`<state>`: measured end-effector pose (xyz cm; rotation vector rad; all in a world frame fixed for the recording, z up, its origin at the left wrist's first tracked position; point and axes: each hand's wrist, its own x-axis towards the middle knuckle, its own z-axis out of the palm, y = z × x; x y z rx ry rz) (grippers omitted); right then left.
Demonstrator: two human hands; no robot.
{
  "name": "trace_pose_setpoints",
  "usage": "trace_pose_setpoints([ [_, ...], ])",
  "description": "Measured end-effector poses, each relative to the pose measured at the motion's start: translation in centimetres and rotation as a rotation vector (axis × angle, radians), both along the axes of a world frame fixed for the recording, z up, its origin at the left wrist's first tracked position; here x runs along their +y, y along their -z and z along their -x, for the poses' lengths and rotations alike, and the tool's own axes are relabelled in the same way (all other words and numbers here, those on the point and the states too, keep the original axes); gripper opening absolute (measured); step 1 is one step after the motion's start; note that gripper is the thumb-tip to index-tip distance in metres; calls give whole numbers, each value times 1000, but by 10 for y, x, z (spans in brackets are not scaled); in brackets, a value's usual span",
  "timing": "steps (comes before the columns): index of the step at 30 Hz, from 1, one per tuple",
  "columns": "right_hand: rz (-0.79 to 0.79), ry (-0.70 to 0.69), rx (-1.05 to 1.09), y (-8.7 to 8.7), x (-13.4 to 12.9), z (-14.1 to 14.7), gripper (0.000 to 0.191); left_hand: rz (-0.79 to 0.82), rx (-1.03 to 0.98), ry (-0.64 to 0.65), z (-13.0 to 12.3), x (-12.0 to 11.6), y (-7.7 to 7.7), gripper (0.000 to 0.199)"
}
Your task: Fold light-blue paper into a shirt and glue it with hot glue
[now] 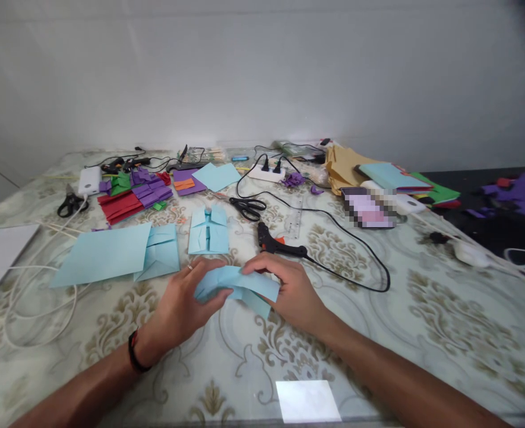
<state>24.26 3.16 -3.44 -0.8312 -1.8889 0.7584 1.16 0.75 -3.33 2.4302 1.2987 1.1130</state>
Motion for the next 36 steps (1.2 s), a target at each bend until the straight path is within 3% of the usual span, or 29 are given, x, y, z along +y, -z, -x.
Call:
trace_pose_setpoints([
  [4,105,45,10,1,-4,2,26,0,-10,-25,0,-2,2,25],
  [11,92,63,-16,-2,-7,6,15,-108,-1,-49,-3,-7,-1,14],
  [18,-54,133,-59,0,-11,6,24,-180,38,-61,-8,-11,-3,14],
  [26,-277,102,-45,-1,-10,4,11,-194,23,-55,-8,-12,-3,21],
  [32,-206,112,-44,-2,-13,3,18,-200,-22,24,-9,-12,-4,10],
  [36,-38,109,47,-3,-14,3,22,-197,-37,11,-9,-13,-5,14],
])
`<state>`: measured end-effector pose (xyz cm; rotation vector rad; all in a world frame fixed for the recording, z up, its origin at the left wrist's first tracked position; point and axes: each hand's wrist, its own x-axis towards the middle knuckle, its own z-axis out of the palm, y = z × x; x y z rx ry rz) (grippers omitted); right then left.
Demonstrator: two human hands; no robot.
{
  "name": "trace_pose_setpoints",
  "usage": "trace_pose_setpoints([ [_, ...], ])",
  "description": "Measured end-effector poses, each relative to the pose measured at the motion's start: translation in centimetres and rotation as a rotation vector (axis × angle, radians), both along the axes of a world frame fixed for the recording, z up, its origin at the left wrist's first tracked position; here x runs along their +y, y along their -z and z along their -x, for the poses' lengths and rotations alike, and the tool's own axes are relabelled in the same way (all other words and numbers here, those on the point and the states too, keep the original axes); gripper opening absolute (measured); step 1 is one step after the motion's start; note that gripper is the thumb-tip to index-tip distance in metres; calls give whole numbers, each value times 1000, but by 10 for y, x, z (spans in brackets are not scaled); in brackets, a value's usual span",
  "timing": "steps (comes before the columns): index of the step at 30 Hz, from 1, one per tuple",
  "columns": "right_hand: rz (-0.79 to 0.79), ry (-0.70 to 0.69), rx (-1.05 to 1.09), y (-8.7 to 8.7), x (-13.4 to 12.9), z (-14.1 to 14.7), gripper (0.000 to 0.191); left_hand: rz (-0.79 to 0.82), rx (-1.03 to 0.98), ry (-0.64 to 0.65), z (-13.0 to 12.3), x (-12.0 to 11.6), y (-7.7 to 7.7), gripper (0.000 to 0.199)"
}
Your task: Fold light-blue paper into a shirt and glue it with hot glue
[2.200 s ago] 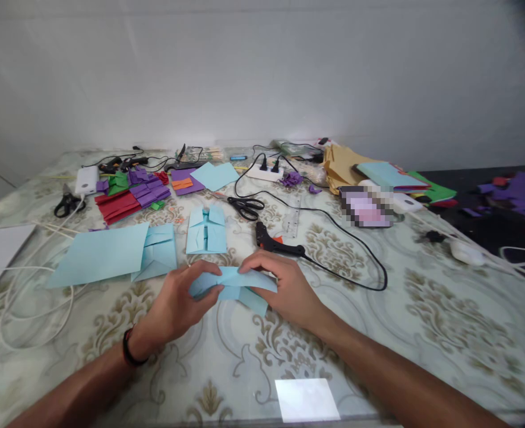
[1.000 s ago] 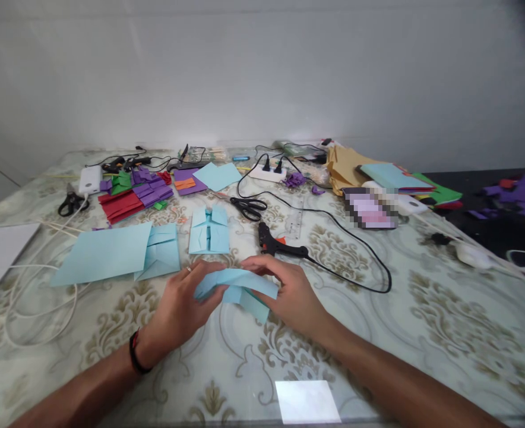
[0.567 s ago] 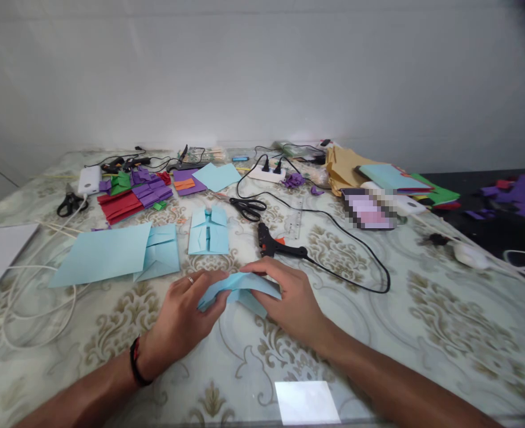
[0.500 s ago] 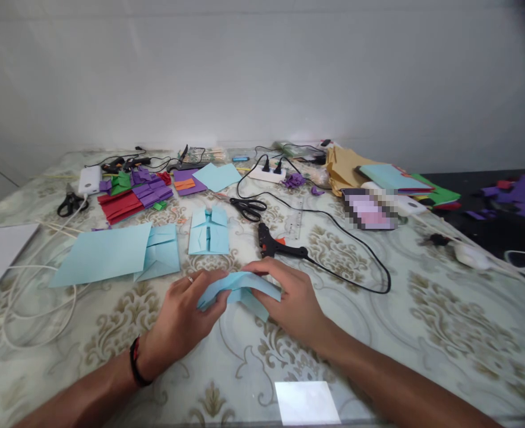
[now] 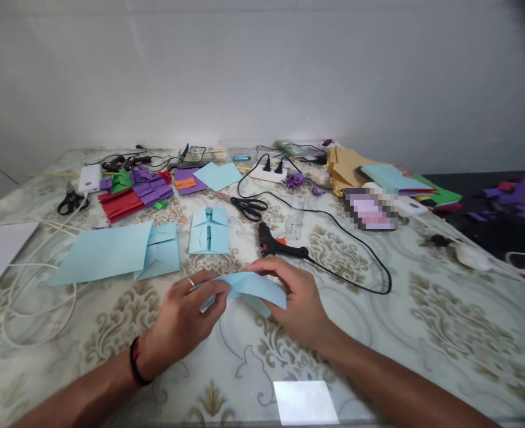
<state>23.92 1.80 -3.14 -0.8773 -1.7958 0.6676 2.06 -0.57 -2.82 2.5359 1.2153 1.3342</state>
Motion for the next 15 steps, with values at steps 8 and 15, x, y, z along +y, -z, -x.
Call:
trace_pose_setpoints([
  [8,325,-109,144,-1,7,1,16,87,-30,1,0,-2,-5,11],
  [15,209,-44,76,-1,4,3,13,76,21,-62,1,-2,3,24],
])
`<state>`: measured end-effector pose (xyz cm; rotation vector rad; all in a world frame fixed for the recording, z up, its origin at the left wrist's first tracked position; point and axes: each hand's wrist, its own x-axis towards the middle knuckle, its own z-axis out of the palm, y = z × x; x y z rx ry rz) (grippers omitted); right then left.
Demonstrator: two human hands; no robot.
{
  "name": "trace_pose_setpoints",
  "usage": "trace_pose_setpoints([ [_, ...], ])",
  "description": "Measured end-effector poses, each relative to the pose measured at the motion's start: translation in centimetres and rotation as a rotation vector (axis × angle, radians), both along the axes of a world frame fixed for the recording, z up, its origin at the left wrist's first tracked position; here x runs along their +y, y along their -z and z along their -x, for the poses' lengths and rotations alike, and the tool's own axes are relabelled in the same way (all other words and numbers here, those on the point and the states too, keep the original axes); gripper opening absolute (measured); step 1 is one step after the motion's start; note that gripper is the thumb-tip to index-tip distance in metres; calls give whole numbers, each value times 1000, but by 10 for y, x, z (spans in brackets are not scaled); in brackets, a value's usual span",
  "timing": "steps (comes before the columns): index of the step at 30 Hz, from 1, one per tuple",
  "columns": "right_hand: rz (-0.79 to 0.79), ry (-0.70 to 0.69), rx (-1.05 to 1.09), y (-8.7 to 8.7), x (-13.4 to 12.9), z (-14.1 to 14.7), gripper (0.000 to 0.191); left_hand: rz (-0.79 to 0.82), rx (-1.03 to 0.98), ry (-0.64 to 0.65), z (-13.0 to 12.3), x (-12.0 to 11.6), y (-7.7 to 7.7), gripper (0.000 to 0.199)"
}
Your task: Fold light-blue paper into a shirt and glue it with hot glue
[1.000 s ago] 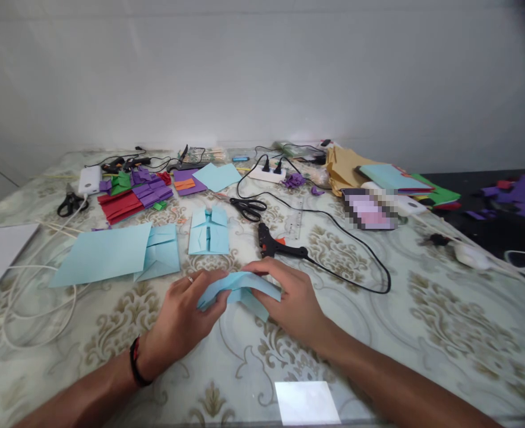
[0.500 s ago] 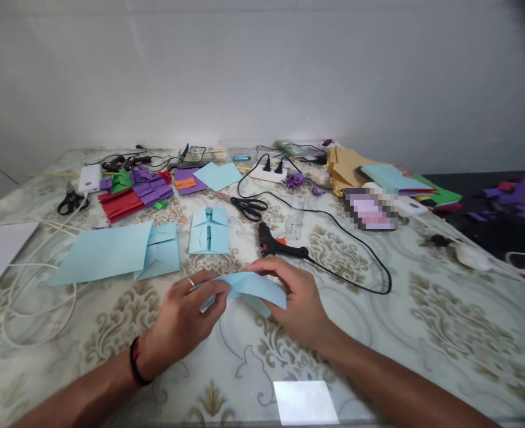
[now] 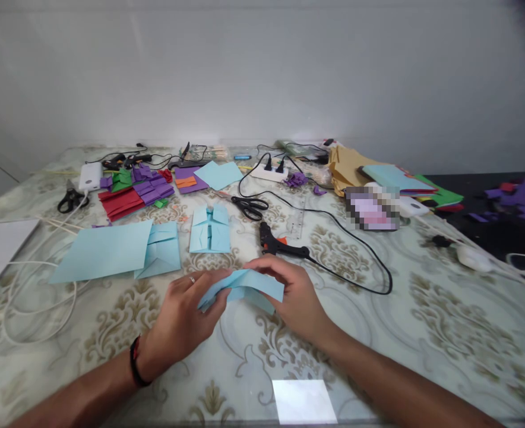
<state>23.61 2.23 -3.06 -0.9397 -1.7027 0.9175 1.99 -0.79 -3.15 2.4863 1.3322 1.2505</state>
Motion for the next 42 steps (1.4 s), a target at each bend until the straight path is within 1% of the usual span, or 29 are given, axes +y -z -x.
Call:
trace_pose_setpoints([
  [2,-26,20,-23,0,0,1,12,47,5,-2,0,0,1,22],
  [5,-51,20,-69,1,-2,3,9,119,-13,-2,0,0,1,13],
  [6,-54,5,-87,1,-2,3,9,142,-18,-6,-1,0,1,13],
  [8,-46,-38,-124,2,-3,4,11,215,-21,-8,-1,-1,1,22],
  [10,-26,-87,-165,2,-4,5,20,363,-27,2,-1,0,0,28],
  [12,-63,-101,-207,2,-3,3,35,566,-71,-7,-1,4,-3,22],
  [14,-206,-20,-253,-1,-3,0,48,747,-145,-41,1,10,-7,16],
  [15,-310,48,-276,-3,-2,-2,49,760,-162,-55,3,13,-9,15],
  [17,-515,178,-319,-7,-2,-6,40,759,-185,-94,6,20,-11,21],
  [18,-589,205,-342,-9,-2,-7,33,748,-195,-109,7,23,-12,25],
  [19,-647,209,-364,-11,-2,-8,28,741,-208,-119,9,25,-12,28],
  [21,-709,137,-403,-11,-4,-7,23,732,-232,-122,10,28,-11,31],
  [23,-710,0,-428,-8,-6,-4,25,728,-248,-118,10,28,-10,31],
  [25,-662,-131,-464,-4,-10,-1,29,718,-260,-127,9,27,-8,29],
  [27,-621,-196,-525,-2,-15,1,31,706,-275,-142,7,26,-5,24],
  [30,-630,-211,-596,-2,-21,4,34,710,-299,-161,6,25,-2,21],
  [33,-621,-205,-670,1,-22,6,38,733,-309,-163,5,26,-1,24],
  [38,-468,-158,-900,13,-12,6,53,809,-294,-79,5,25,2,35],
  [40,-450,-170,-930,15,-8,5,52,831,-281,-57,5,24,2,37],
  [42,-447,-181,-924,14,-6,5,44,843,-268,-47,4,24,3,37],
])
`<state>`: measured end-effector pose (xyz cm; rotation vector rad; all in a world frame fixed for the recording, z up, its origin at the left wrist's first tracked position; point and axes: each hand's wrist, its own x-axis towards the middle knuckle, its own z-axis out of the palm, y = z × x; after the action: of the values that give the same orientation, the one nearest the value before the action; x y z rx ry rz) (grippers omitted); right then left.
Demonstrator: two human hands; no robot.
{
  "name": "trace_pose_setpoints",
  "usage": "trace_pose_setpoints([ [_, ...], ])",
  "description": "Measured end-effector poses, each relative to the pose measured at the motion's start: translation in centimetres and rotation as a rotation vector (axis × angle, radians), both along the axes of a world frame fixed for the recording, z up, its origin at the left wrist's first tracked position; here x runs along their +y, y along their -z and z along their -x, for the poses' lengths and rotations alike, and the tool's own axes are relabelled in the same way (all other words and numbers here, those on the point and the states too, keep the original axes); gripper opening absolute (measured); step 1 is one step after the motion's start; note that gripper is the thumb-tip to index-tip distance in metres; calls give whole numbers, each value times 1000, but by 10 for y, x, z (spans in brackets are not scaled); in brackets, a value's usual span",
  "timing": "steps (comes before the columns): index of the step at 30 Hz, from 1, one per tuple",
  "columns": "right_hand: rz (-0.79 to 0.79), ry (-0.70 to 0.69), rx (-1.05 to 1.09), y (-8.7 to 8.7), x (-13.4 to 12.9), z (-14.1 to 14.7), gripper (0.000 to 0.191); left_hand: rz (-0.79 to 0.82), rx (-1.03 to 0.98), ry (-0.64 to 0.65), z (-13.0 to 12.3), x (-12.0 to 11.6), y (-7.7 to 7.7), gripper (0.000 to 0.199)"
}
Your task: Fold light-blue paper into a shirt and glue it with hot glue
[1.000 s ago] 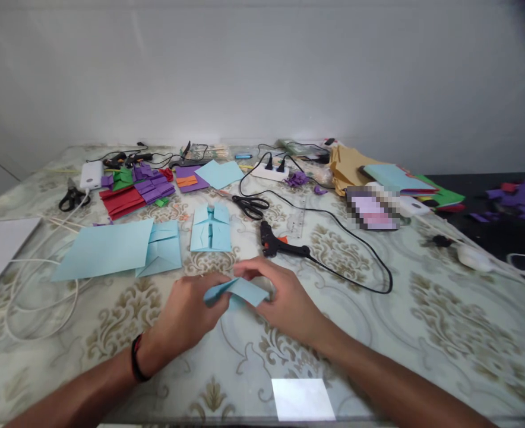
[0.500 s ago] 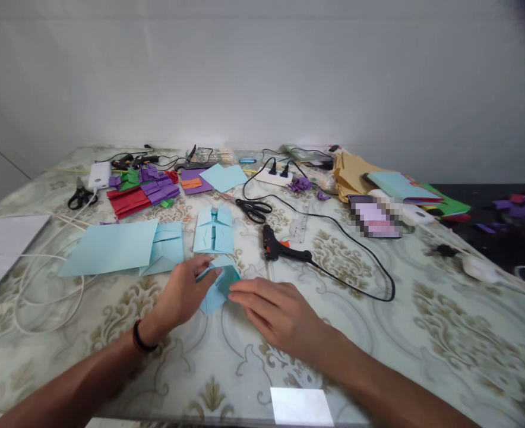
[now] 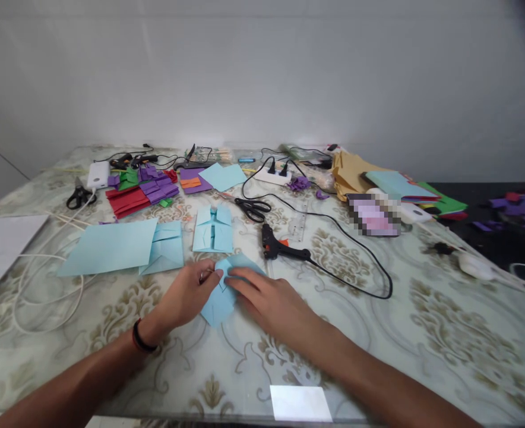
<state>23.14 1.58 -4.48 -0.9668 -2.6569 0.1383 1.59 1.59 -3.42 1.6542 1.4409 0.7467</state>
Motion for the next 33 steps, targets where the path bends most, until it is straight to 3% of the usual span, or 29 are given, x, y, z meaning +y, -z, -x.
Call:
trace_pose_setpoints([
  [5,8,5,14,-7,0,1,23,20,13,37,-2,-2,-2,34],
  [11,-2,90,14,-10,3,-1,34,2,34,17,-1,-1,-2,34],
  [18,57,136,-61,-9,4,1,35,-34,50,15,0,-1,-3,35],
  [23,82,140,-4,-4,7,-3,16,-54,26,12,1,4,1,32],
  [27,12,121,85,1,9,-5,7,-47,-40,37,3,5,9,20],
  [33,-73,128,142,3,10,-4,10,-19,-195,83,4,1,16,61],
])
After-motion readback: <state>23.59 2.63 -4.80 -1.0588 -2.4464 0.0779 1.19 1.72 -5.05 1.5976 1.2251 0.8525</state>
